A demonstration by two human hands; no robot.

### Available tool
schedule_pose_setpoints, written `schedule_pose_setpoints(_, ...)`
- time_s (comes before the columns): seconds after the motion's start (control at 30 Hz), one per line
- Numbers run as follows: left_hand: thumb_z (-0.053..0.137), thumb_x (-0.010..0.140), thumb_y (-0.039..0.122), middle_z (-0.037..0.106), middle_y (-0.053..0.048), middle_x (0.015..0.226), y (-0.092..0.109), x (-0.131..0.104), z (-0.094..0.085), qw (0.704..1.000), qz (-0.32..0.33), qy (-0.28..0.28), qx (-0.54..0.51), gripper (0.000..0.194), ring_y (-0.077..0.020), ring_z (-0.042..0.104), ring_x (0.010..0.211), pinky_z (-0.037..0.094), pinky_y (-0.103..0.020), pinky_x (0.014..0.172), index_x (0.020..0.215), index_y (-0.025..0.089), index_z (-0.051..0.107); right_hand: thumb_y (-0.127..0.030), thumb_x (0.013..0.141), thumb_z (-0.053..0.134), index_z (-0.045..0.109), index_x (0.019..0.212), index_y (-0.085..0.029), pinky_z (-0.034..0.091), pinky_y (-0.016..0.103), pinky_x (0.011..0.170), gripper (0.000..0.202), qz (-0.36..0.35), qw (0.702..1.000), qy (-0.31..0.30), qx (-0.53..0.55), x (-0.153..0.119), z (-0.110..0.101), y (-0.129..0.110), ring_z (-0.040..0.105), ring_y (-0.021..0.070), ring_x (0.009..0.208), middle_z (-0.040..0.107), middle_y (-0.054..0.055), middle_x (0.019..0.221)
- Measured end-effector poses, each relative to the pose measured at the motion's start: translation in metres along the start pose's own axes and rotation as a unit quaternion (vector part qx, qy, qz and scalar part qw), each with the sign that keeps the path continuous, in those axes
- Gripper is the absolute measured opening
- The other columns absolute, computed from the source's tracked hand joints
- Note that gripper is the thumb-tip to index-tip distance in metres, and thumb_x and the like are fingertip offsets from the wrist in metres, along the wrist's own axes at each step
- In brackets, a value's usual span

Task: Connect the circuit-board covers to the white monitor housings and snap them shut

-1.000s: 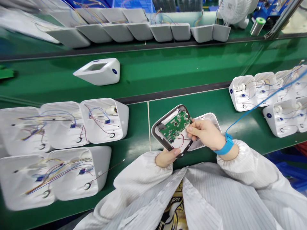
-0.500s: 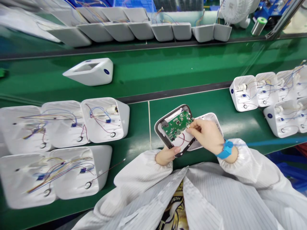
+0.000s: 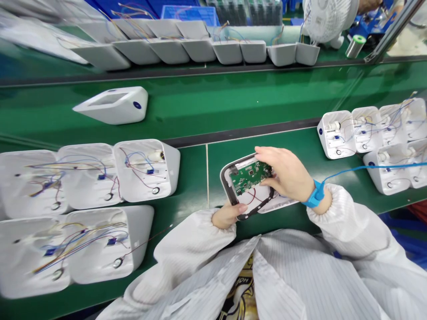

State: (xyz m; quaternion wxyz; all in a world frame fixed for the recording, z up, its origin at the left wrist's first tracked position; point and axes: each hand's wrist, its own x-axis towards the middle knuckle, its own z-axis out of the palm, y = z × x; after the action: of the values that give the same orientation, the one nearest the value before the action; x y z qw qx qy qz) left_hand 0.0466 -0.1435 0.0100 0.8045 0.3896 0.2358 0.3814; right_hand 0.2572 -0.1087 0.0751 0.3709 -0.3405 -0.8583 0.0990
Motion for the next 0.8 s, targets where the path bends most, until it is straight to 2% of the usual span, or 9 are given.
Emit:
schedule_pose_setpoints(0.1, 0.078, 0.076, 0.048, 0.062, -0.011, 0.137, 0.027, 0.005, -0.007, 0.980, 0.071, -0.090, 0.159, 0.072, -0.0344, 0.060, 0.126, 0.046, -0.053, 0.111, 0.142, 0.026, 0.057, -0.048, 0.087, 0.072, 0.047, 0.140, -0.019, 0.049, 0.046, 0.106, 0.066, 0.146, 0.985, -0.001, 0.086, -0.004, -0.004, -0.008, 0.060, 0.0271, 0.124, 0.062, 0.014, 0.134)
schedule_pose_setpoints(0.17, 0.081, 0.073, 0.050, 0.060, -0.012, 0.140, 0.054, 0.006, -0.011, 0.935, 0.128, -0.151, 0.296, 0.072, -0.0362, 0.057, 0.130, 0.043, -0.052, 0.114, 0.138, 0.026, 0.062, -0.048, 0.083, 0.076, 0.058, 0.122, -0.020, 0.054, 0.043, 0.095, 0.051, 0.212, 0.966, 0.016, 0.144, -0.008, -0.006, -0.012, 0.067, 0.0245, 0.105, 0.070, 0.010, 0.113)
schedule_pose_setpoints(0.2, 0.082, 0.070, 0.055, 0.055, -0.011, 0.146, 0.067, 0.005, -0.012, 0.910, 0.152, -0.159, 0.353, 0.074, -0.0374, 0.052, 0.135, 0.040, -0.052, 0.117, 0.136, 0.027, 0.064, -0.045, 0.084, 0.075, 0.061, 0.109, -0.021, 0.055, 0.041, 0.088, 0.037, 0.212, 0.963, 0.031, 0.162, -0.010, -0.006, -0.013, 0.068, 0.0228, 0.095, 0.071, 0.008, 0.102)
schedule_pose_setpoints(0.27, 0.062, 0.079, 0.072, 0.051, -0.011, 0.150, 0.087, 0.002, -0.013, 0.886, 0.204, -0.082, 0.407, 0.070, -0.0359, 0.050, 0.137, 0.036, -0.051, 0.119, 0.132, 0.027, 0.067, -0.035, 0.090, 0.066, 0.061, 0.090, -0.022, 0.053, 0.038, 0.079, 0.014, 0.150, 0.975, 0.065, 0.152, -0.013, -0.004, -0.016, 0.066, 0.0202, 0.086, 0.068, 0.005, 0.087)
schedule_pose_setpoints(0.33, 0.040, 0.086, 0.079, 0.049, -0.013, 0.151, 0.093, -0.001, -0.010, 0.869, 0.195, -0.010, 0.454, 0.076, -0.0354, 0.048, 0.139, 0.033, -0.053, 0.120, 0.133, 0.025, 0.066, -0.020, 0.094, 0.055, 0.060, 0.081, -0.023, 0.048, 0.035, 0.075, 0.013, 0.040, 0.994, 0.076, 0.064, -0.012, 0.000, -0.020, 0.063, 0.0182, 0.083, 0.066, 0.004, 0.082)
schedule_pose_setpoints(0.43, 0.065, 0.071, 0.079, 0.043, -0.019, 0.153, 0.081, 0.001, 0.002, 0.827, 0.091, 0.016, 0.554, 0.098, -0.0435, 0.041, 0.141, 0.031, -0.062, 0.117, 0.149, 0.021, 0.049, -0.010, 0.096, 0.049, 0.060, 0.077, -0.021, 0.037, 0.034, 0.070, 0.024, -0.112, 0.987, 0.017, -0.117, -0.005, 0.004, -0.029, 0.059, 0.0168, 0.083, 0.067, 0.002, 0.080)
schedule_pose_setpoints(0.53, 0.085, 0.058, 0.055, 0.038, -0.023, 0.151, 0.059, 0.007, 0.011, 0.797, 0.062, 0.030, 0.599, 0.130, -0.0447, 0.043, 0.134, 0.038, -0.064, 0.109, 0.162, 0.019, 0.015, -0.009, 0.098, 0.047, 0.063, 0.083, -0.020, 0.035, 0.034, 0.072, 0.024, -0.176, 0.964, -0.058, -0.193, 0.004, -0.007, -0.035, 0.059, 0.0174, 0.091, 0.069, 0.002, 0.088)
schedule_pose_setpoints(0.67, 0.078, 0.064, 0.031, 0.026, -0.020, 0.156, 0.034, 0.015, -0.002, 0.781, 0.201, 0.009, 0.591, 0.126, -0.0420, 0.031, 0.143, 0.030, -0.063, 0.116, 0.162, 0.023, -0.001, -0.024, 0.099, 0.050, 0.060, 0.125, -0.023, 0.041, 0.041, 0.094, 0.028, -0.052, 0.988, -0.069, -0.130, 0.013, -0.041, -0.019, 0.054, 0.0256, 0.122, 0.064, 0.008, 0.125)
schedule_pose_setpoints(0.8, 0.076, 0.066, 0.036, 0.015, -0.019, 0.161, 0.007, 0.023, -0.017, 0.818, 0.305, -0.033, 0.487, 0.121, -0.0425, 0.022, 0.149, 0.020, -0.061, 0.122, 0.160, 0.025, 0.000, -0.035, 0.093, 0.064, 0.063, 0.114, -0.017, 0.046, 0.036, 0.077, 0.027, 0.114, 0.966, -0.159, -0.169, 0.021, -0.038, 0.004, 0.061, 0.0252, 0.098, 0.067, 0.011, 0.107)
